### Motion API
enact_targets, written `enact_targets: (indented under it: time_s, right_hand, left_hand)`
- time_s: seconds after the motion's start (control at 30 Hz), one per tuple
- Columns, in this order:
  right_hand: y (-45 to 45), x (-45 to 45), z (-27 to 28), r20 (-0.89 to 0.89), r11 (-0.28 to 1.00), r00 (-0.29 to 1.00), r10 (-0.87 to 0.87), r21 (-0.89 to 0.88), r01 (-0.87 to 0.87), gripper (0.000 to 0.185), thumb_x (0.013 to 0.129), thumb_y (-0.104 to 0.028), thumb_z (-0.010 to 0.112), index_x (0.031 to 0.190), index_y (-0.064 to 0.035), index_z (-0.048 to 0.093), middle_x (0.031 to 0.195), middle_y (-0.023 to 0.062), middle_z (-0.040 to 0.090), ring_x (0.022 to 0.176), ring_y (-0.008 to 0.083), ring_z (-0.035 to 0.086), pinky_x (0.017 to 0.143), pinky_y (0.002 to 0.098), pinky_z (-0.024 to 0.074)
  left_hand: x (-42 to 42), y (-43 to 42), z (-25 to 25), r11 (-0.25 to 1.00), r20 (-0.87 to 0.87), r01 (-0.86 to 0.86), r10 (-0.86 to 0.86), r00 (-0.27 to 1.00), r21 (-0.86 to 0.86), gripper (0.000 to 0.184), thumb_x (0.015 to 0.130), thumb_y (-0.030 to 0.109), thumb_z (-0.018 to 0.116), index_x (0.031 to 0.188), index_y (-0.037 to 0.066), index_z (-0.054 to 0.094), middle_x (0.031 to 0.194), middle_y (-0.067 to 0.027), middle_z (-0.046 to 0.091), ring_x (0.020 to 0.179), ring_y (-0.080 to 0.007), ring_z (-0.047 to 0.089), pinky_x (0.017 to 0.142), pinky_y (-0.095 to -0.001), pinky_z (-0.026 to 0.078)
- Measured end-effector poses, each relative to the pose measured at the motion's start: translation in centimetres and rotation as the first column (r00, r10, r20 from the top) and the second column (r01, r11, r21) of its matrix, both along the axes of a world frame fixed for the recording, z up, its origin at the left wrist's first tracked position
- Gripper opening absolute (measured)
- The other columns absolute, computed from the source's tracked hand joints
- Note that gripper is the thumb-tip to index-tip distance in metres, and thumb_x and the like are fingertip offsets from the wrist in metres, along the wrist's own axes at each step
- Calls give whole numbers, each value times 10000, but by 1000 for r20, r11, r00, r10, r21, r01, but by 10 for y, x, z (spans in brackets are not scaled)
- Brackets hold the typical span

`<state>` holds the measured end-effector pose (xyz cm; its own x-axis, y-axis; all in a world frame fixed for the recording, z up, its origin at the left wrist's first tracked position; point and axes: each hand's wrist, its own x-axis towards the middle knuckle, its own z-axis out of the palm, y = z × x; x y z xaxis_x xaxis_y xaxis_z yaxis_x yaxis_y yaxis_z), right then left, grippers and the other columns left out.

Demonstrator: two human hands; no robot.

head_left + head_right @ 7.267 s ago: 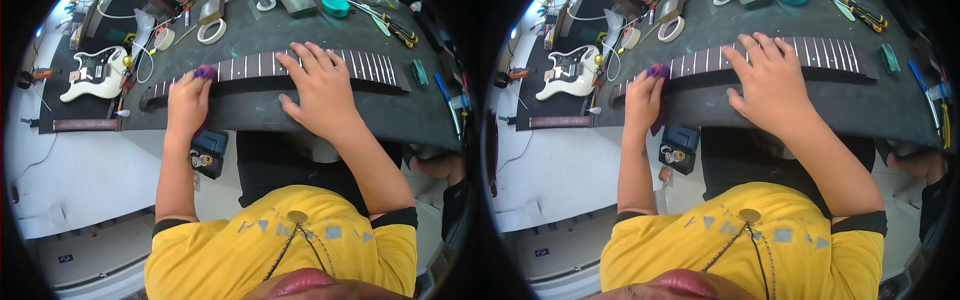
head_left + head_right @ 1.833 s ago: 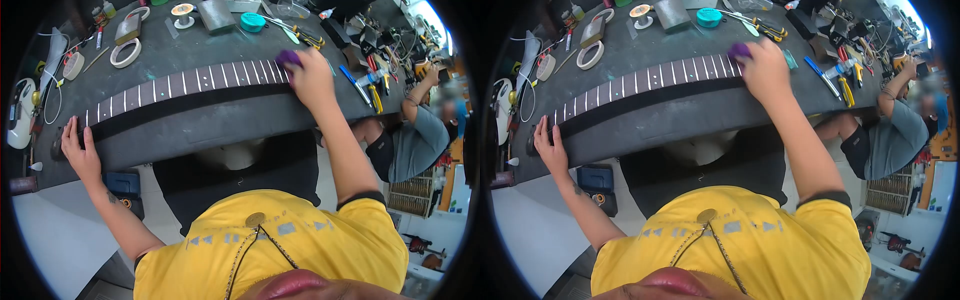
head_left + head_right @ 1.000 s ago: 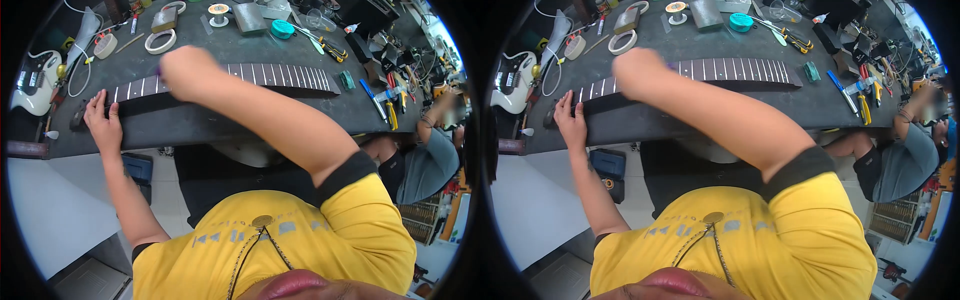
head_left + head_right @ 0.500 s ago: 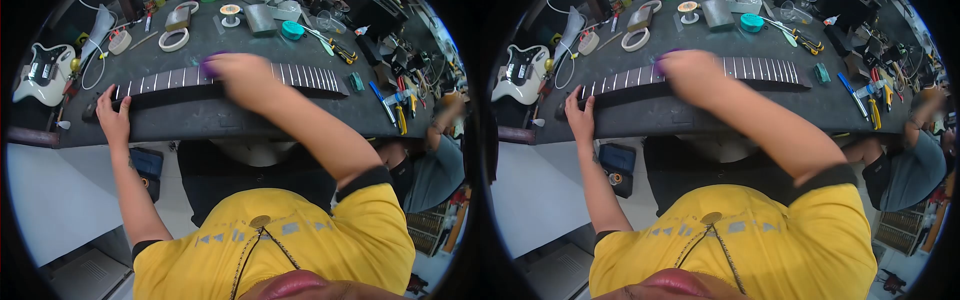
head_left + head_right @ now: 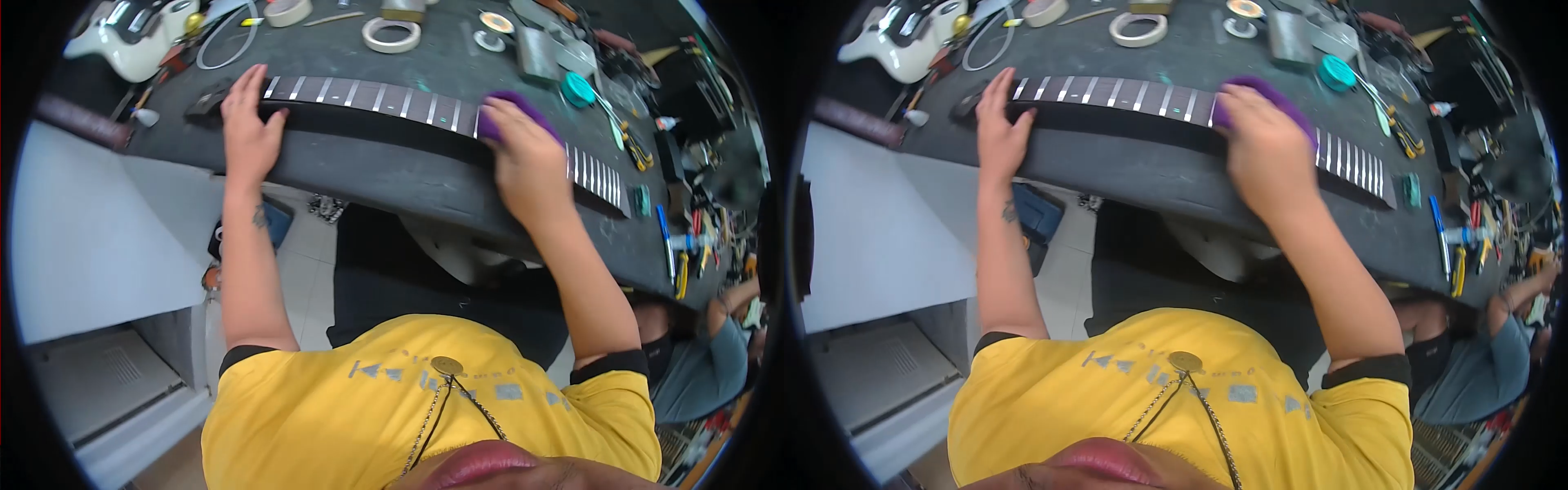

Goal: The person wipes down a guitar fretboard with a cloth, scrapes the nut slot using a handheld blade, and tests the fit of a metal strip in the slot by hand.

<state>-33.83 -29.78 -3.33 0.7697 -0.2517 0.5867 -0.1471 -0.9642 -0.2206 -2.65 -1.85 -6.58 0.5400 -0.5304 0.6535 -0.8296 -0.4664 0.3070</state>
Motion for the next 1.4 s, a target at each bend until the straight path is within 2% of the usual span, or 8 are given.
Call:
enact_targets:
  time_s: [0.1,0.23,0.43,0.53,0.87,0.97,1.2,1.4]
  right_hand:
    - [56,120,-16,107,972,967,233,13,-236,280,1012,-113,705,1236,30,795,1430,233,769,1398,395,706,1180,492,579]
    - [143,252,-13,57,941,943,328,-103,-321,237,937,-186,732,1063,-17,842,1146,192,809,1151,376,756,1009,469,596]
    - [104,208,-22,58,840,849,524,-200,-505,251,979,-171,700,1140,-44,844,1274,135,807,1199,330,754,1053,444,605]
    - [48,94,-2,-36,881,883,467,-62,-469,383,966,-54,665,1325,-16,794,1460,161,754,1364,353,706,1139,460,591]
    - [-98,-203,-7,-133,992,987,-87,-98,74,557,919,146,691,1396,-112,815,1450,142,786,1354,367,749,1176,455,599]
    - [-99,-213,-6,-102,964,969,-223,127,235,521,954,112,712,1432,-84,786,1486,157,766,1387,375,729,1183,458,585]
    - [-81,-118,-9,-51,896,903,-427,110,430,355,1054,-158,761,1371,2,775,1436,188,776,1404,401,701,1184,470,559]
    - [-53,-171,-17,16,947,948,-319,54,318,348,1046,-180,777,1344,0,796,1383,211,793,1320,390,748,1135,454,592]
  left_hand:
    - [7,5,-4,992,-131,14,-30,991,-126,848,882,4,754,1695,92,529,1698,-160,577,1527,-388,546,1281,-456,439]
    - [14,4,-8,990,-161,-14,-9,987,-141,875,929,60,767,1746,91,454,1720,-198,551,1575,-395,528,1286,-457,442]
    - [11,8,1,991,-244,-91,66,968,-94,929,933,66,818,1771,106,421,1596,-233,656,1460,-386,644,1216,-452,515]
    - [18,8,-7,994,-159,-52,36,987,-100,941,912,33,817,1766,96,427,1598,-244,648,1463,-400,637,1237,-460,493]
    - [10,0,-10,992,-96,-71,61,994,-102,870,950,140,838,1737,76,472,1693,-198,591,1534,-356,601,1257,-442,478]
    - [14,1,-10,992,-125,-28,12,992,-127,847,950,152,834,1718,50,492,1693,-224,583,1547,-377,588,1281,-457,451]
    - [24,4,-20,999,22,-43,44,999,-10,856,982,214,818,1747,81,457,1735,-224,531,1602,-418,490,1338,-484,357]
    - [21,5,-17,1000,-10,-24,24,1000,-16,870,987,248,822,1754,86,447,1753,-217,513,1625,-412,463,1346,-500,338]
